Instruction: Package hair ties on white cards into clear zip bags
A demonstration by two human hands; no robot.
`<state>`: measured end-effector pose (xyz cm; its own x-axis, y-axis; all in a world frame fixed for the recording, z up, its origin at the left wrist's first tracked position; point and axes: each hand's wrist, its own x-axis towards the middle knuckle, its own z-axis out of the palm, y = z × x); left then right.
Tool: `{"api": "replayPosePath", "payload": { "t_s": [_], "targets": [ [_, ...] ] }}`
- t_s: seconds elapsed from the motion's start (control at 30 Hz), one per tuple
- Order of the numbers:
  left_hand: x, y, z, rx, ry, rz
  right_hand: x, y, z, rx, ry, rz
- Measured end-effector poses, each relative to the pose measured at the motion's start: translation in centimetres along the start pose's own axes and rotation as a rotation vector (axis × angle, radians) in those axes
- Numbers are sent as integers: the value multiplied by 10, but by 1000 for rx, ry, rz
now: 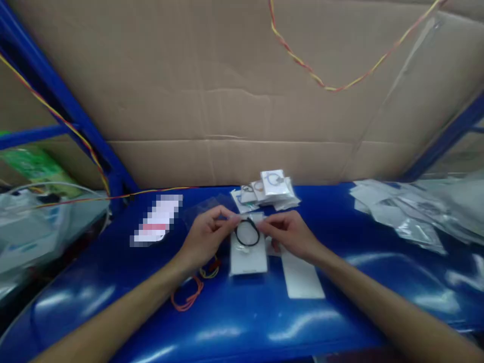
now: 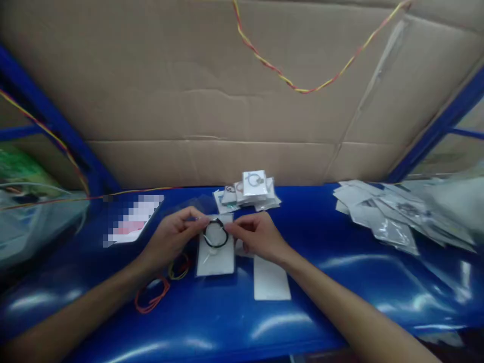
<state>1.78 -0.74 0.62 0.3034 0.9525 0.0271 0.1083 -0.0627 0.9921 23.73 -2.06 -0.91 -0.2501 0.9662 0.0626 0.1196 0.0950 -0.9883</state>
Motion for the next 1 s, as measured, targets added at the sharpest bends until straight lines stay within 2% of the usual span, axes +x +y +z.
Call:
{"api": "replayPosePath", "payload": {
  "t_s": [0.23,0.47,0.57,0.67,0.73,0.8,0.9,1.0],
  "targets": [
    [-1,0,2,-20,43,34,-2,-4,2,7,-41,23],
    [6,-3,-8,-50,252,102,-5,-7,3,-18,-241,44],
    [8,-3,-11,-134,260,98,-4,-6,2,-11,-175,36],
    [8,-1,-10,-172,107,35,-1,-6,0,-13,-38,9],
    [6,0,-6,-82,4,0,1,-6,-3,-40,28,5],
    [4,0,-3,47,-40,-3,2,-5,-4,-114,45,13],
    [4,-3,-4,174,14,13,1,-4,-5,-242,64,3],
    [11,-7,-12,260,84,26,-2,-4,-5,-325,118,-58]
  ]
}}
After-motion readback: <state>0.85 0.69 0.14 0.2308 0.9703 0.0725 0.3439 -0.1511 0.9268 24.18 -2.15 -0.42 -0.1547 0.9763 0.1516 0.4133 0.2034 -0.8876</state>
